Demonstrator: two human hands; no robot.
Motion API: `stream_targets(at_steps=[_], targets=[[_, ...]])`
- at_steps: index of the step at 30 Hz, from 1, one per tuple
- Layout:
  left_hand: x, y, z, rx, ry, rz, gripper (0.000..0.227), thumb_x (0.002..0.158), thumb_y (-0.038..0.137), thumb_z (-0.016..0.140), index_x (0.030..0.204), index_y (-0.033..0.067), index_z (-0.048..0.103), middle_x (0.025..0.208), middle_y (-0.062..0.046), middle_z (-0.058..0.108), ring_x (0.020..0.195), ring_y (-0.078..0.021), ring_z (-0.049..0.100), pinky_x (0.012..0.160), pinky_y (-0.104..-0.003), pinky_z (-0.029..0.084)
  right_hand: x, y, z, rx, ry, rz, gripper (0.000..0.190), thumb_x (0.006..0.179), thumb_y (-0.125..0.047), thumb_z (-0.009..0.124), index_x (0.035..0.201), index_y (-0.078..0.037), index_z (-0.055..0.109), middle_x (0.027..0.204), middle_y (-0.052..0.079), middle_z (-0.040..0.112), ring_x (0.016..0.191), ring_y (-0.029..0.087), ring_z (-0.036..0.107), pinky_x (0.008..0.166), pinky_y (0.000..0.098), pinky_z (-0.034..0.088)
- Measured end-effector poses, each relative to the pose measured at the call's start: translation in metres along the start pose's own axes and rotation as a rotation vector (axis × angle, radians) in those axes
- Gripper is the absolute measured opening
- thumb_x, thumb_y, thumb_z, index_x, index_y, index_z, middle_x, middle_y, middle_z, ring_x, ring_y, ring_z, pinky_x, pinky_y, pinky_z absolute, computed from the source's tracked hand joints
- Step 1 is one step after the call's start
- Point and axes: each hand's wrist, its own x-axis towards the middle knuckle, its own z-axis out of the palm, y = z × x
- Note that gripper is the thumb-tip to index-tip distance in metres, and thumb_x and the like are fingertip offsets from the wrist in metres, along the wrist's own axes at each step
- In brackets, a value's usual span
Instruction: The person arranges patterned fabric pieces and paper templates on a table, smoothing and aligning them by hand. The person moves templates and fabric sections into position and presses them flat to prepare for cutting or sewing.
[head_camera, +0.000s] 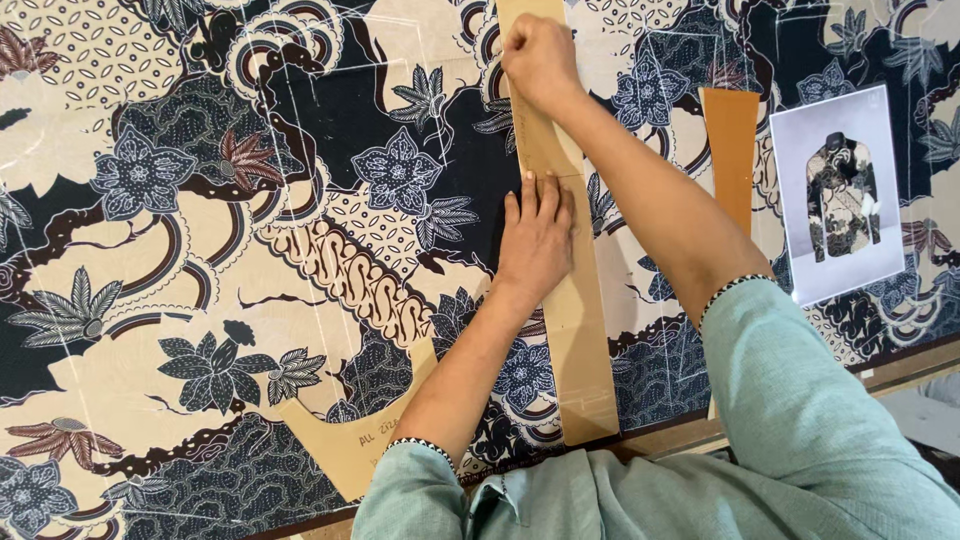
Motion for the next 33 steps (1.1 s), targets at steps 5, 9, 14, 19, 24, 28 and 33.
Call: stream_targets(at_steps=[5, 9, 14, 19, 24, 28, 33], targets=[[0.000, 0.001, 0.000, 0.011, -0.004, -0.007, 0.061, 0.091, 0.030, 0.063, 0.142, -0.0025, 0.052, 0.150, -0.026, 0.044, 0.141, -0.0477, 0.039, 0.110, -0.063, 0.038, -0.006, -0.003, -0.005, -0.026, -0.057, -0.003, 0.005, 0.080, -0.003, 0.073, 0.075, -0.004, 0.072, 0.075, 0.015, 0.073, 0.070, 0.031, 0.073, 0.067, 0.0393, 0.058], [-0.001, 0.002, 0.003, -0.021, 0.013, -0.021, 0.063, 0.090, 0.030, 0.062, 0.142, -0.0042, 0.051, 0.149, -0.026, 0.044, 0.142, -0.0468, 0.039, 0.110, -0.065, 0.035, -0.050, -0.027, -0.027, -0.056, -0.211, 0.071, 0.006, 0.078, -0.003, 0.072, 0.076, -0.007, 0.075, 0.076, 0.014, 0.074, 0.070, 0.030, 0.073, 0.070, 0.0394, 0.058], [-0.001, -0.001, 0.009, -0.092, 0.045, -0.011, 0.063, 0.089, 0.029, 0.062, 0.139, -0.0073, 0.053, 0.148, -0.028, 0.044, 0.140, -0.0465, 0.040, 0.110, -0.064, 0.033, -0.087, -0.051, -0.053, 0.045, -0.331, 0.211, 0.004, 0.078, -0.005, 0.075, 0.082, -0.005, 0.074, 0.076, 0.013, 0.074, 0.070, 0.025, 0.073, 0.067, 0.0347, 0.057], [-0.002, -0.022, 0.002, -0.167, 0.189, 0.093, 0.034, 0.084, 0.018, 0.067, 0.111, -0.0019, 0.066, 0.128, -0.025, 0.058, 0.129, -0.0429, 0.051, 0.112, -0.063, 0.035, -0.089, -0.050, -0.059, 0.304, -0.236, 0.284, 0.006, 0.086, -0.007, 0.075, 0.087, -0.001, 0.072, 0.080, 0.010, 0.076, 0.070, 0.016, 0.070, 0.064, 0.0294, 0.055], [0.032, -0.078, -0.016, -0.284, 0.273, -0.144, 0.026, 0.090, 0.002, 0.064, 0.116, 0.0032, 0.068, 0.120, -0.016, 0.065, 0.120, -0.0386, 0.057, 0.108, -0.055, 0.041, -0.095, -0.044, -0.057, 0.296, -0.199, 0.153, 0.007, 0.087, -0.006, 0.076, 0.091, -0.001, 0.074, 0.082, 0.010, 0.076, 0.071, 0.015, 0.073, 0.066, 0.0291, 0.056], [0.074, -0.111, -0.019, -0.162, 0.282, 0.002, 0.044, 0.085, 0.000, 0.064, 0.128, 0.0085, 0.068, 0.140, -0.010, 0.062, 0.133, -0.0412, 0.051, 0.111, -0.057, 0.034, -0.092, -0.048, -0.056, 0.229, -0.226, 0.139, 0.008, 0.084, -0.006, 0.073, 0.091, -0.001, 0.072, 0.079, 0.013, 0.074, 0.069, 0.018, 0.072, 0.065, 0.0315, 0.056], [0.097, -0.126, -0.006, -0.146, 0.156, 0.107, 0.044, 0.085, 0.004, 0.067, 0.128, 0.0111, 0.070, 0.141, -0.007, 0.062, 0.135, -0.0433, 0.046, 0.111, -0.063, 0.027, -0.090, -0.051, -0.051, 0.171, -0.223, 0.111, 0.007, 0.081, -0.005, 0.069, 0.087, -0.002, 0.072, 0.078, 0.015, 0.073, 0.068, 0.026, 0.072, 0.064, 0.0366, 0.056]])
